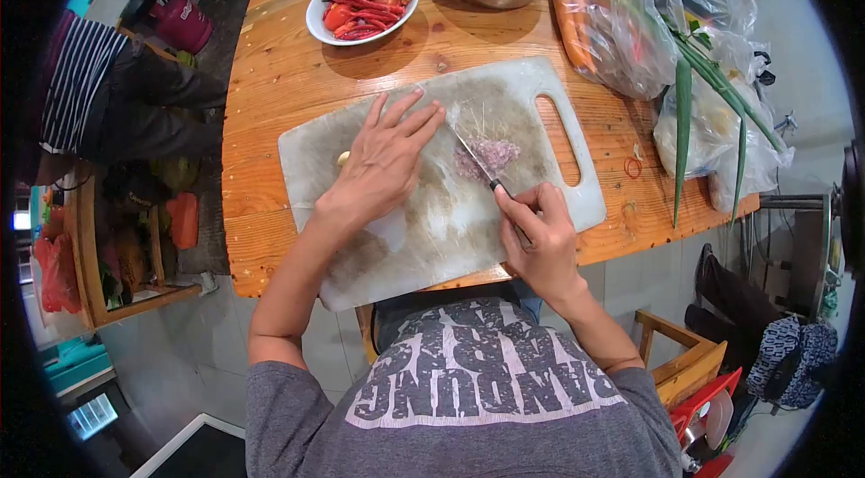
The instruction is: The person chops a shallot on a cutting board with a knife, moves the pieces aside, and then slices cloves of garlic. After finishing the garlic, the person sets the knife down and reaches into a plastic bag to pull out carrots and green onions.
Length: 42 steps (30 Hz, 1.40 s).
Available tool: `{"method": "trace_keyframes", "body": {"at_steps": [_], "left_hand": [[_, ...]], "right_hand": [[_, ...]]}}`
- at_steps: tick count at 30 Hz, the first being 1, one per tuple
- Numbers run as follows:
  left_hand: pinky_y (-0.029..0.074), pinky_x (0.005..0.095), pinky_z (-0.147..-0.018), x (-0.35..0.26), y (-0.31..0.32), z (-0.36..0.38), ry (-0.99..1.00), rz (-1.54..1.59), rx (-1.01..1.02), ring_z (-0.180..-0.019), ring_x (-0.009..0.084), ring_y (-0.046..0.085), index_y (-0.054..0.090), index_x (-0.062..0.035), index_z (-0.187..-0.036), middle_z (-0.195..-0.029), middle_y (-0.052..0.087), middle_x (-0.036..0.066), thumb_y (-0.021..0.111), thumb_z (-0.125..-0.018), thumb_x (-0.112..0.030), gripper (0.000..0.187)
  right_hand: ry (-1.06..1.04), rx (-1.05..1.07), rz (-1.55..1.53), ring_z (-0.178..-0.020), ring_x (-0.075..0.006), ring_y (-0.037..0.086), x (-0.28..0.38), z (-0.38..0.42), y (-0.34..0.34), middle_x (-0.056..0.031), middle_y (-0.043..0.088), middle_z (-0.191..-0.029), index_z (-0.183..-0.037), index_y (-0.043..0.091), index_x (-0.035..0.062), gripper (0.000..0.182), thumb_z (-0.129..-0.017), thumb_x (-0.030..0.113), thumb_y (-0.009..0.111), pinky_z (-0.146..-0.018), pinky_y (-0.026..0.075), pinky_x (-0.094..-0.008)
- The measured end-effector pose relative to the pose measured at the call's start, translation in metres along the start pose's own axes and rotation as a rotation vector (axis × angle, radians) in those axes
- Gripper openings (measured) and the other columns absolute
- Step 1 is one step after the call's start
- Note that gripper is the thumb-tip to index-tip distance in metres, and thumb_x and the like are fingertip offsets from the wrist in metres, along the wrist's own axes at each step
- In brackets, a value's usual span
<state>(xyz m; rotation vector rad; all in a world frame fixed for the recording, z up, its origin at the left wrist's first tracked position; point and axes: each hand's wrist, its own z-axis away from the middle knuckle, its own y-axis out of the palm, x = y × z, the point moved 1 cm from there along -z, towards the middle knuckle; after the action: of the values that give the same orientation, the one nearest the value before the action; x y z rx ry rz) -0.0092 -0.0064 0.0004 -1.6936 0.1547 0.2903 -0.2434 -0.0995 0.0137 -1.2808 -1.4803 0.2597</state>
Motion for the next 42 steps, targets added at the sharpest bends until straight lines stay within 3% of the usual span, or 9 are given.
{"method": "trace_keyframes", "body": {"at_steps": [6,10,19,42], "left_hand": [[0.019,0.0523,-0.126,0.006,-0.003,0.002,-0.002,0.006,-0.011,-0.147,0.0324,0.033,0.047,-0.0038,-0.148,-0.153,0.047,0.009,0.058,-0.079,0.002,0.07],[0.02,0.0529,-0.126,0.007,-0.008,0.0,0.021,0.008,-0.021,-0.146,0.0328,0.033,0.046,-0.0037,-0.148,-0.152,0.047,0.009,0.057,-0.08,0.003,0.07],[0.021,0.0542,-0.125,0.005,-0.003,-0.006,0.018,-0.014,-0.002,-0.145,0.0327,0.036,0.047,-0.005,-0.148,-0.151,0.048,0.009,0.055,-0.081,0.005,0.068],[0.022,0.0534,-0.124,0.015,-0.016,-0.001,-0.014,0.009,-0.004,-0.144,0.035,0.037,0.049,-0.0053,-0.147,-0.151,0.049,0.01,0.054,-0.082,0.004,0.066]], "right_hand": [[-0.003,-0.038,-0.04,-0.081,-0.0288,0.055,-0.006,-0.005,0.012,-0.0122,0.055,-0.088,-0.115,0.071,0.0009,0.042,-0.075,-0.009,0.072,-0.071,0.047,-0.0387],[0.001,-0.034,-0.058,-0.077,-0.0286,0.057,0.007,-0.028,-0.018,-0.0116,0.055,-0.084,-0.106,0.073,0.0006,0.032,-0.075,-0.008,0.073,-0.069,0.047,-0.0391],[0.017,-0.086,-0.046,-0.077,-0.028,0.057,-0.006,-0.011,-0.004,-0.0107,0.055,-0.083,-0.113,0.072,0.0028,0.04,-0.075,-0.008,0.073,-0.069,0.047,-0.0384],[-0.037,-0.066,-0.017,-0.077,-0.0269,0.055,-0.005,-0.02,0.01,-0.0104,0.054,-0.085,-0.11,0.072,0.0022,0.04,-0.072,-0.009,0.073,-0.068,0.047,-0.0382]]}}
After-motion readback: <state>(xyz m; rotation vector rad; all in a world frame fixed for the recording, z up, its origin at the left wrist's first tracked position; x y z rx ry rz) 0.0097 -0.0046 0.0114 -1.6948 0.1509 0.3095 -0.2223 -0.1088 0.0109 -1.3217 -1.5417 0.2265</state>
